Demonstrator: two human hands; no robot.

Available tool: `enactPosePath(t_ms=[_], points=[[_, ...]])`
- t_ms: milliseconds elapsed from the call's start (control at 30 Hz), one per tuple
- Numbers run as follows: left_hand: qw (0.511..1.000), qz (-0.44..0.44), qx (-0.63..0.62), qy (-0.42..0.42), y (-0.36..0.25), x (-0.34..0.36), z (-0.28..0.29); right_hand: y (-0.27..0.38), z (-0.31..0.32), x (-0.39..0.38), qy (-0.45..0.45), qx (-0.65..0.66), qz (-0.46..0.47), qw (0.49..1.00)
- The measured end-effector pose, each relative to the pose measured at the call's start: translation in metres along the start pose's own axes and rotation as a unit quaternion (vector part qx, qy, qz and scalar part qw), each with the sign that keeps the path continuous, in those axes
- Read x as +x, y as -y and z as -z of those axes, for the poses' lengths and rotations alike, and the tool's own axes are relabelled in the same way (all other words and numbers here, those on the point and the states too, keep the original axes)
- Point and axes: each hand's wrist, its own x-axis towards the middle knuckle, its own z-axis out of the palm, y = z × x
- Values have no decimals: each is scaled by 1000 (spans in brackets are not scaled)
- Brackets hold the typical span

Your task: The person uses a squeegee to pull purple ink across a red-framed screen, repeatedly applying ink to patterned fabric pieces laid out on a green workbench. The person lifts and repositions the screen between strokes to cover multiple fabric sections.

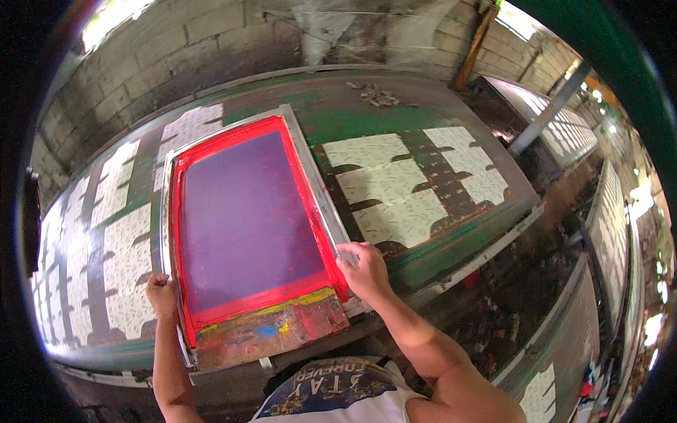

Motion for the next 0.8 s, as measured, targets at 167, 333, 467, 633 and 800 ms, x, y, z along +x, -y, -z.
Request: enactPosePath(t_ms=[167, 333, 467, 633, 800], points=[[999, -4, -51, 7, -43, -15, -57, -44, 45, 29, 3, -1, -25, 1000], [998, -18, -63, 8, -104, -58, -141, -117, 100, 61, -22, -27, -18, 999], [999, 30, -33, 3, -146, -109, -217, -190, 155, 78, -29, 26, -43, 998], [999, 15, -23, -21, -171, -166, -305, -265, 226, 97, -11, 4, -98, 995], [999, -18, -34, -34, -182, -204, -359, -320, 267, 104, -10, 37, -117, 992]])
